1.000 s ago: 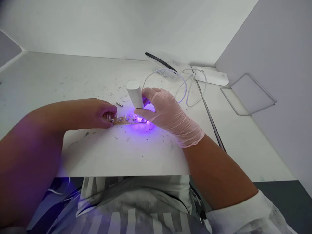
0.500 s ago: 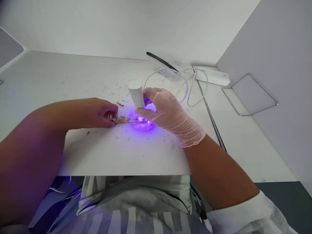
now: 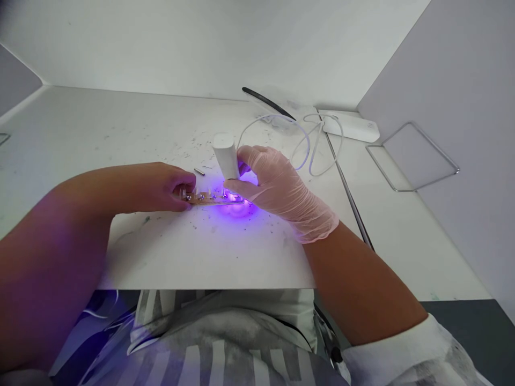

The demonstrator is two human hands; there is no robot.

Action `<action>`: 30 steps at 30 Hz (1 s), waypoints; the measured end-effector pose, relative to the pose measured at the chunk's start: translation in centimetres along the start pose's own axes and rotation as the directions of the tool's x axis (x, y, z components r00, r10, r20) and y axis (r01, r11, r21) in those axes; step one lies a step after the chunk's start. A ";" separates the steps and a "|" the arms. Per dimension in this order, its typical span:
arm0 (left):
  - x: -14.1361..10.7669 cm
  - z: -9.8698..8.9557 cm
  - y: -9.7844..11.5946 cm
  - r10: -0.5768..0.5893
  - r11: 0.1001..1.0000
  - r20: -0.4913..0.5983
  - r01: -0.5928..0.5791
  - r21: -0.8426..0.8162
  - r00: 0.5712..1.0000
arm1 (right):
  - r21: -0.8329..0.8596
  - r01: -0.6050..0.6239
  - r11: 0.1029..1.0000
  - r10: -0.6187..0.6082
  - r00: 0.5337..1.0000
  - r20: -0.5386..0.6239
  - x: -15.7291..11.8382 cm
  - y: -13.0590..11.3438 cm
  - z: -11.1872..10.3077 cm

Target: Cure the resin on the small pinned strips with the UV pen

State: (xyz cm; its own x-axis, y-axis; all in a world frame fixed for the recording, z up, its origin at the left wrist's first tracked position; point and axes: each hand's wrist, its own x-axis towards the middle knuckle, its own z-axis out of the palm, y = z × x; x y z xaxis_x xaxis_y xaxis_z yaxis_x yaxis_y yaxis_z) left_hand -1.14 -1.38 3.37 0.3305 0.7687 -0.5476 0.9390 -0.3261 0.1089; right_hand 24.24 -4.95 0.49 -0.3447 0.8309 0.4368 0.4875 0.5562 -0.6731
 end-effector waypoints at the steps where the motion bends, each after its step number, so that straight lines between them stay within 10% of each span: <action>1: 0.0 0.0 0.0 0.000 1.000 0.002 0.000 -0.001 1.000 | -0.002 0.005 1.000 -0.005 1.000 -0.004 0.0 0.0 0.0; 30: 0.2 0.1 0.0 0.001 0.999 -0.011 -0.001 -0.035 1.000 | 0.005 0.020 1.000 -0.020 1.000 0.000 0.2 0.0 0.0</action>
State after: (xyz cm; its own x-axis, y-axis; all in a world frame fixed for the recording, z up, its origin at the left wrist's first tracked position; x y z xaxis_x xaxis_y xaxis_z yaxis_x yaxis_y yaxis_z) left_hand -1.12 -1.29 3.22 0.3319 0.7744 -0.5387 0.9415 -0.3072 0.1385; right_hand 24.19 -4.79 0.58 -0.3542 0.8196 0.4504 0.4762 0.5726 -0.6674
